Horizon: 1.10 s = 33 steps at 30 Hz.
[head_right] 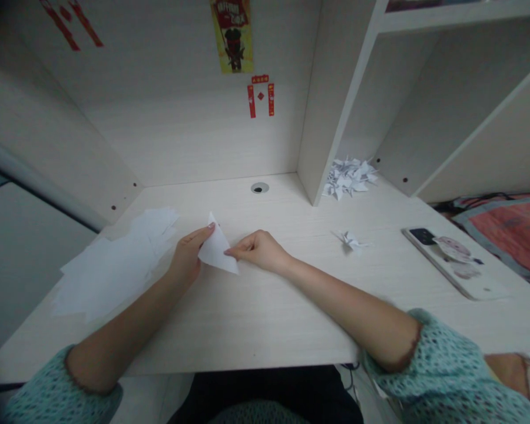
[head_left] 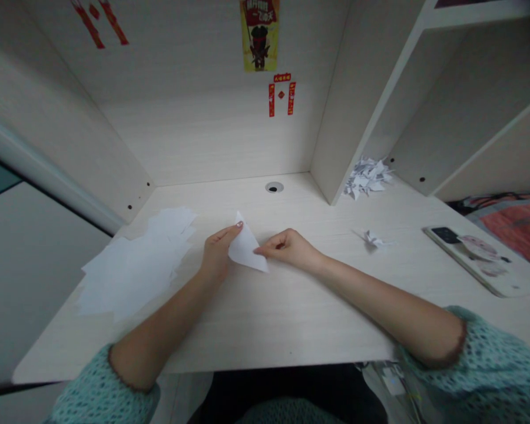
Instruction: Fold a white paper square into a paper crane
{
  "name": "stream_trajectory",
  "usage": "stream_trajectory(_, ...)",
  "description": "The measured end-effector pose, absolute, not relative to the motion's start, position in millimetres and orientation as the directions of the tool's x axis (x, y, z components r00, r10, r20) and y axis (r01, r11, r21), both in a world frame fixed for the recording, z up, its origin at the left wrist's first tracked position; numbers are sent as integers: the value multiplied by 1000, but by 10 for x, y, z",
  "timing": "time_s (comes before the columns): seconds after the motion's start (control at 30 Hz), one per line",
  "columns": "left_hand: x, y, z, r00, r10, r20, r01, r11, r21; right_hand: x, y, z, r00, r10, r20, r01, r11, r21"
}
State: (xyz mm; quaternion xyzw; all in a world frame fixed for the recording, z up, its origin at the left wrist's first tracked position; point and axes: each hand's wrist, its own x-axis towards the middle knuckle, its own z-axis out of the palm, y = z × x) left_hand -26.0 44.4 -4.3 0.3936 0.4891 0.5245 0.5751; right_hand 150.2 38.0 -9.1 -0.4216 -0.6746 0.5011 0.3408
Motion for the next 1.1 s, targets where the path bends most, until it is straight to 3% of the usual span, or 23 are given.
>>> stream_trajectory(0.13, -280, 489, -33, -43, 986, -161, -255, 145, 956, 1567, 398, -61, -492, 870, -18, 253, 123, -960)
stream_trajectory(0.3, -451, 669, 108, -275, 954, -121, -406, -1, 914, 1571, 323, -84, -647, 760, -62, 286, 166, -944)
stream_trajectory(0.4, -495, 678, 200, -319, 946, -65, -376, -63, 924, 1553, 272, -37, -716, 698, -13, 251, 240, -938)
stream_trajectory(0.47, -478, 639, 230, -311, 950, -30, -330, -79, 941, 1562, 266, 17, -648, 751, 125, 246, 361, -899)
stream_trajectory(0.57, -421, 564, 215, -277, 961, -6, -284, -76, 956, 1584, 292, 68, -335, 832, 442, 319, 541, -778)
stream_trajectory(0.63, -375, 515, 171, -232, 973, -12, -261, -51, 964, 1575, 311, 56, -170, 828, 534, 367, 556, -746)
stream_trajectory(0.77, -277, 407, 58, -82, 996, -34, -189, 18, 982, 1483, 303, -41, -171, 898, 405, 356, 440, -824)
stream_trajectory(1.1, -224, 357, -18, 92, 995, -49, -164, 64, 984, 1456, 349, -192, -106, 980, 170, 82, 179, -980)
